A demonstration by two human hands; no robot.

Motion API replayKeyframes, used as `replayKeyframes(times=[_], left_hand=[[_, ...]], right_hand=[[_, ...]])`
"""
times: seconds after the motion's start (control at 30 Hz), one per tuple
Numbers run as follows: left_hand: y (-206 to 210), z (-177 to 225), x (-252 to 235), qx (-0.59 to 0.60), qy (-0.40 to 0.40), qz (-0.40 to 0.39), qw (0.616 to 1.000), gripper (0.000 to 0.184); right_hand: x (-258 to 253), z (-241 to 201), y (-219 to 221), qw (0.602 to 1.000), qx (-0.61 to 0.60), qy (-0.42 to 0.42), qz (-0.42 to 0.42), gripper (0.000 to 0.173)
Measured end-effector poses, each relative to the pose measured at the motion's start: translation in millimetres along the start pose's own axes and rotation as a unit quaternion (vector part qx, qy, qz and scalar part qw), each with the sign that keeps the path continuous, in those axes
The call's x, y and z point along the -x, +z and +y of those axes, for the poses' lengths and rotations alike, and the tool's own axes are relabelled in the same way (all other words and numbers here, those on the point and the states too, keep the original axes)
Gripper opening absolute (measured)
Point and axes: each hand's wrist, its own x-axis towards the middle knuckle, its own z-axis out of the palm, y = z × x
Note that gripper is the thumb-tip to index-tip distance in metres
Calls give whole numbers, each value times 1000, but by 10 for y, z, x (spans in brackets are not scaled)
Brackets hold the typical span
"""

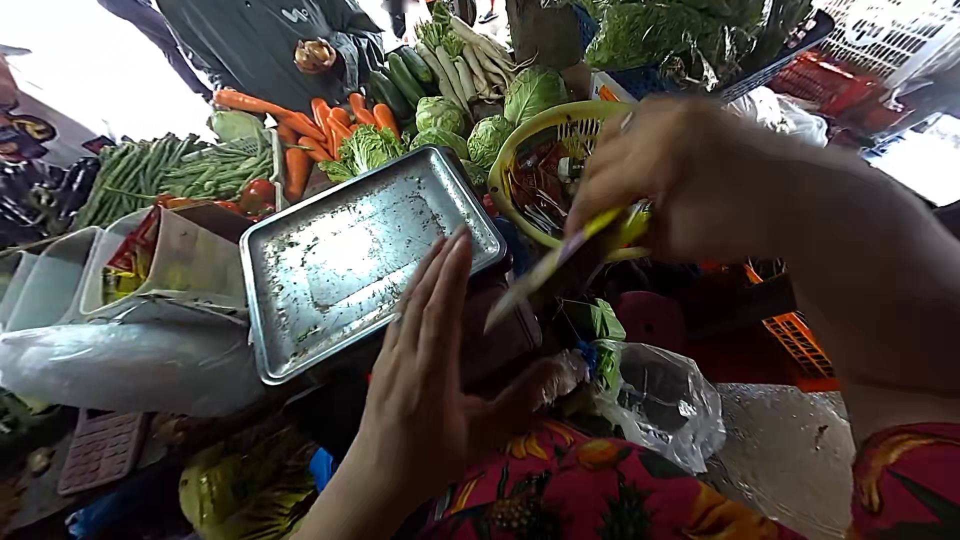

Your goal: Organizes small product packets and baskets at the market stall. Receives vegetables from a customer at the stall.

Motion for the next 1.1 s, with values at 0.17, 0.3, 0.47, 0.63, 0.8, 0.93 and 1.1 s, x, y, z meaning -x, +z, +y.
replayKeyframes(times=[0.17, 0.3, 0.47, 0.63, 0.8, 0.93, 1.1], left_hand=[[225, -110, 16, 477, -126, -187, 850, 25], [304, -255, 384, 626, -218, -259, 702, 31], [105, -287, 731, 589, -241, -185, 749, 28], [-131, -352, 1083, 572, -223, -176, 770, 30], [-400, -397, 1550, 583, -235, -80, 773, 31], [-711, -427, 2004, 538, -222, 22, 813, 31], [-1025, -498, 2550, 387, -233, 1, 892, 22]], right_hand=[[-184, -670, 494, 977, -199, -27, -74, 14], [-112, -364, 715, 932, -338, 104, -78, 26], [71, 1108, 899, 908, -80, 395, -112, 37], [156, 1531, 1293, 838, 64, 495, -221, 77], [69, 1609, 1166, 826, 60, 520, -210, 39], [-447, 945, 639, 914, 62, 397, 62, 32], [-1650, -641, 482, 972, -70, 121, 188, 44]])
